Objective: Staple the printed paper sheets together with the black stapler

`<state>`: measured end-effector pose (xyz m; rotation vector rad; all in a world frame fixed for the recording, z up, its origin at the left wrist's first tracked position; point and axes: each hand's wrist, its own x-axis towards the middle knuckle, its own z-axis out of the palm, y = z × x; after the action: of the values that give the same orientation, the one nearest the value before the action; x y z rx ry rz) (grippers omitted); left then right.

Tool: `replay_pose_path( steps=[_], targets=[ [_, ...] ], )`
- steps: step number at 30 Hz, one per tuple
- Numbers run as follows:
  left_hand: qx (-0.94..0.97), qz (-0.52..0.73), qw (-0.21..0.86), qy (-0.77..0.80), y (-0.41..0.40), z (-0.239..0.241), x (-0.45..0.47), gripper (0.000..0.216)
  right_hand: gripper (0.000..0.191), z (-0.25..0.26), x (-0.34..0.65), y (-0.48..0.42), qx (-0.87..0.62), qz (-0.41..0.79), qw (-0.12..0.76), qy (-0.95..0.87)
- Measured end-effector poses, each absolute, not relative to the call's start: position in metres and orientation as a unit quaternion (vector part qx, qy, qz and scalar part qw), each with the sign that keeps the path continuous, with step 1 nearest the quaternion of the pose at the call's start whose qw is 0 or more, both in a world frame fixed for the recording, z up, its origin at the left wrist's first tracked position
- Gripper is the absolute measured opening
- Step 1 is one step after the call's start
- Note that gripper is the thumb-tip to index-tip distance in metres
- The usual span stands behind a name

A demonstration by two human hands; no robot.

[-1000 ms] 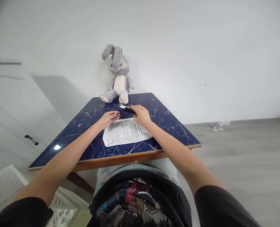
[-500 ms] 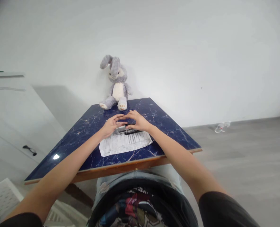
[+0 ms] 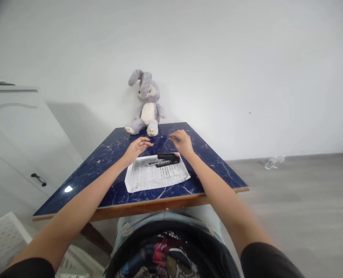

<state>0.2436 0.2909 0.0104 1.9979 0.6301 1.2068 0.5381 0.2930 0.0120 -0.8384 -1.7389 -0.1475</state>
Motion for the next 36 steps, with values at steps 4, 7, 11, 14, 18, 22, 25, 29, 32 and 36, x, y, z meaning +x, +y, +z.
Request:
replay_pose_path(
  steps=[4,7,11,14,18,22,25,29,32,36],
  targets=[
    [0.821,0.343,0.068,0.451,0.319,-0.004,0.213,0.026,0.018,-0.002,0.588,0.322,-0.548,-0.064,0.445,-0.705],
    [0.798,0.208,-0.006,0.565,0.339,-0.020,0.193,0.041,0.020,-0.015,0.600,0.336,-0.612,-0.035,0.370,-0.698],
    [0.781,0.159,-0.001,0.604,0.353,-0.033,0.181,0.052,0.018,-0.028,0.591,0.345,-0.596,-0.009,0.327,-0.733],
    [0.791,0.179,-0.011,0.585,0.355,-0.032,0.180,0.047,0.023,-0.029,0.584,0.344,-0.575,-0.002,0.330,-0.749],
    [0.846,0.222,-0.005,0.484,0.347,-0.028,0.193,0.034,0.036,-0.015,0.570,0.328,-0.545,0.007,0.373,-0.751],
    [0.878,0.235,0.005,0.417,0.332,-0.030,0.217,0.027,0.038,0.000,0.534,0.299,-0.324,0.130,0.356,-0.867],
    [0.883,0.244,0.023,0.399,0.326,-0.033,0.230,0.024,0.049,0.002,0.507,0.282,-0.287,0.093,0.251,-0.920],
    [0.891,0.243,0.035,0.383,0.325,-0.033,0.230,0.025,0.038,-0.001,0.495,0.276,-0.353,0.041,0.195,-0.914],
    [0.899,0.225,0.025,0.375,0.324,-0.031,0.228,0.026,0.031,0.001,0.503,0.280,-0.373,0.053,0.278,-0.884],
    [0.905,0.209,0.014,0.369,0.318,-0.028,0.230,0.026,0.038,0.011,0.522,0.289,-0.409,0.177,0.559,-0.699]
  ],
)
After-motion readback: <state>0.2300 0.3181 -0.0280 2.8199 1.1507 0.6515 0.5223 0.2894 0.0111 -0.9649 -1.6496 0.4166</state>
